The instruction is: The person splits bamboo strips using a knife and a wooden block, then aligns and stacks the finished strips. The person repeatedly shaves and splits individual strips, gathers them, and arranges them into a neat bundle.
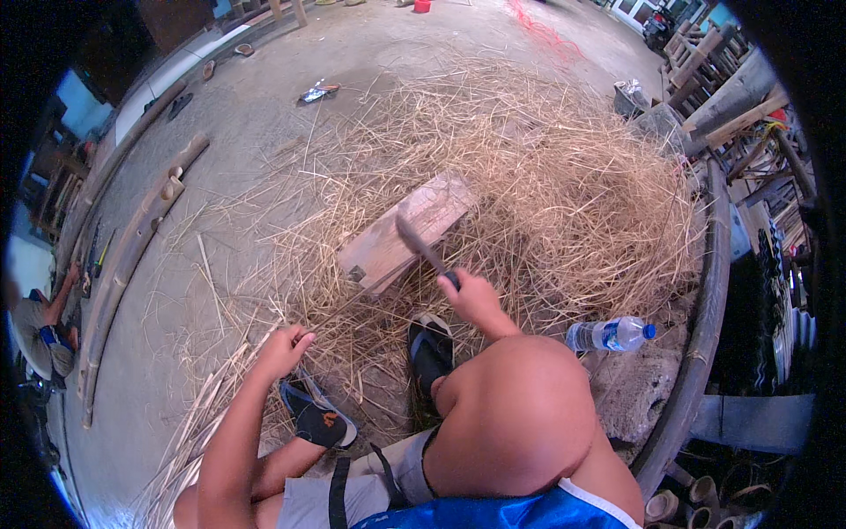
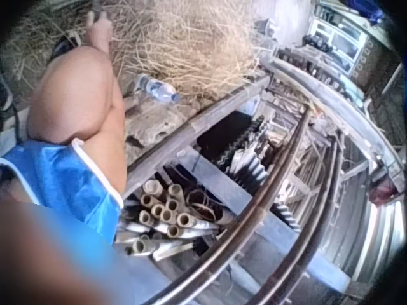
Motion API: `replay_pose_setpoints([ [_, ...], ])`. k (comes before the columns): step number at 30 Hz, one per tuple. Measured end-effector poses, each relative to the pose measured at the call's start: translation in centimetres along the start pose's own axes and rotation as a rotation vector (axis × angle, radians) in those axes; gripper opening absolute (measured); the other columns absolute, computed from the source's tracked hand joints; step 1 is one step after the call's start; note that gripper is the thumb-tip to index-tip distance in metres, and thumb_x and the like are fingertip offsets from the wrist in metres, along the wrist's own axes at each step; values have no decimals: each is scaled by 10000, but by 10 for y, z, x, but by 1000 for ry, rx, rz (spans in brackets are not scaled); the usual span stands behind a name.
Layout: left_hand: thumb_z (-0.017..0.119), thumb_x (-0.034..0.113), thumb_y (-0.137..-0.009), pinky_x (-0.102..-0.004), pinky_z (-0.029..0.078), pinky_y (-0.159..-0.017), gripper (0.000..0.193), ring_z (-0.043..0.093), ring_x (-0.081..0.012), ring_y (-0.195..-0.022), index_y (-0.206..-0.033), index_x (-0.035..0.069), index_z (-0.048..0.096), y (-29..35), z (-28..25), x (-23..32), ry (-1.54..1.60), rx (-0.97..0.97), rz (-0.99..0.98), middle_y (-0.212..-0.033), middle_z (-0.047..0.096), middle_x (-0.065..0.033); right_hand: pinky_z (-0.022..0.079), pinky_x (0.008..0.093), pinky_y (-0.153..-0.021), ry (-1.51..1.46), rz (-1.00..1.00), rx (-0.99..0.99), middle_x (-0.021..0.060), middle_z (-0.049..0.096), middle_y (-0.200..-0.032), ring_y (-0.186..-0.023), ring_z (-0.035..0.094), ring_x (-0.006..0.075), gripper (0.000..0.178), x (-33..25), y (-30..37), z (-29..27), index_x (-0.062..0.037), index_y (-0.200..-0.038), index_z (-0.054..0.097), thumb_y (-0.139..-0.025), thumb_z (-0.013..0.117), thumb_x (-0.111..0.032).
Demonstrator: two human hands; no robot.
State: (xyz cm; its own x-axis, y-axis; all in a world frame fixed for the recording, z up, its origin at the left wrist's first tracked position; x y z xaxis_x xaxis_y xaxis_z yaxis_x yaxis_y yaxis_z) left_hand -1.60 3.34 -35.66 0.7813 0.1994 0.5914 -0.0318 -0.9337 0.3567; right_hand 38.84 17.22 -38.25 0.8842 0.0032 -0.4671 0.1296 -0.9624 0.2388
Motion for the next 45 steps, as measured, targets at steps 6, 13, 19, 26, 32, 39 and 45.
replay_pose_setpoints([
  [6,515,387,-1066,-528,531,-731,406,668,-434,-816,-910,35,645,-12,12,17,-331,225,134,-882,690,-211,556,544,-773,-59,-452,-212,229,719,-909,-873,701,454,418,-73,50,20,-117,-1116,655,-993,607,-513],
  [13,494,392,-1073,-544,539,-736,421,680,-438,-820,-893,34,625,-8,4,15,-380,177,89,-881,696,-217,542,561,-751,14,9,94,229,727,-897,-870,709,444,453,5,10,-22,-125,-1126,665,-981,607,-550],
  [19,485,405,-1072,-547,541,-748,435,681,-444,-822,-899,36,638,-13,-3,36,-396,170,88,-875,700,-224,548,558,-776,-25,91,138,248,731,-915,-889,707,466,493,15,0,-10,-116,-1155,663,-984,589,-573],
  [26,482,402,-1073,-543,545,-757,433,685,-443,-843,-925,46,678,-6,-7,34,-393,142,43,-887,710,-219,547,557,-804,-90,189,135,264,731,-959,-919,703,472,526,37,-2,-16,-109,-1221,672,-983,595,-571],
  [32,486,441,-1068,-553,547,-801,454,690,-438,-902,-987,64,725,10,-13,10,-285,30,-68,-911,717,-222,525,548,-938,48,200,93,296,721,-1080,-1055,686,486,660,84,-11,-12,-135,-1392,604,-978,537,-644],
  [39,465,474,-1065,-550,531,-807,470,684,-438,-926,-1064,84,728,87,-52,-90,-222,23,-289,-962,717,-234,518,475,-916,46,111,224,253,728,-1127,-1052,687,441,584,117,-17,9,-72,-1308,665,-1020,557,-569],
  [45,605,358,-949,-515,553,-941,384,698,-368,-1121,-1232,123,717,176,-66,-205,-457,-124,-855,-1163,747,-152,512,524,-920,94,52,115,304,701,-1173,-1093,660,482,736,120,-21,-1,-7,-1332,649,-1004,509,-651],
])
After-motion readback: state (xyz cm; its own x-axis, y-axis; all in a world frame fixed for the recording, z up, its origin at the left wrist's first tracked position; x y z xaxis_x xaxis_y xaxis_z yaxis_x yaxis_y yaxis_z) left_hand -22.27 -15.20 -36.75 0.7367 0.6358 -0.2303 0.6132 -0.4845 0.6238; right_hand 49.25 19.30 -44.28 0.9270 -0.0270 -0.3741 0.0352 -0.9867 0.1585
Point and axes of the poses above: each hand's wrist, its own y-axis away from the middle knuckle, its own z-axis out of the palm, x = y × z, the point moved 5 cm from there along -y, towards the middle knuckle
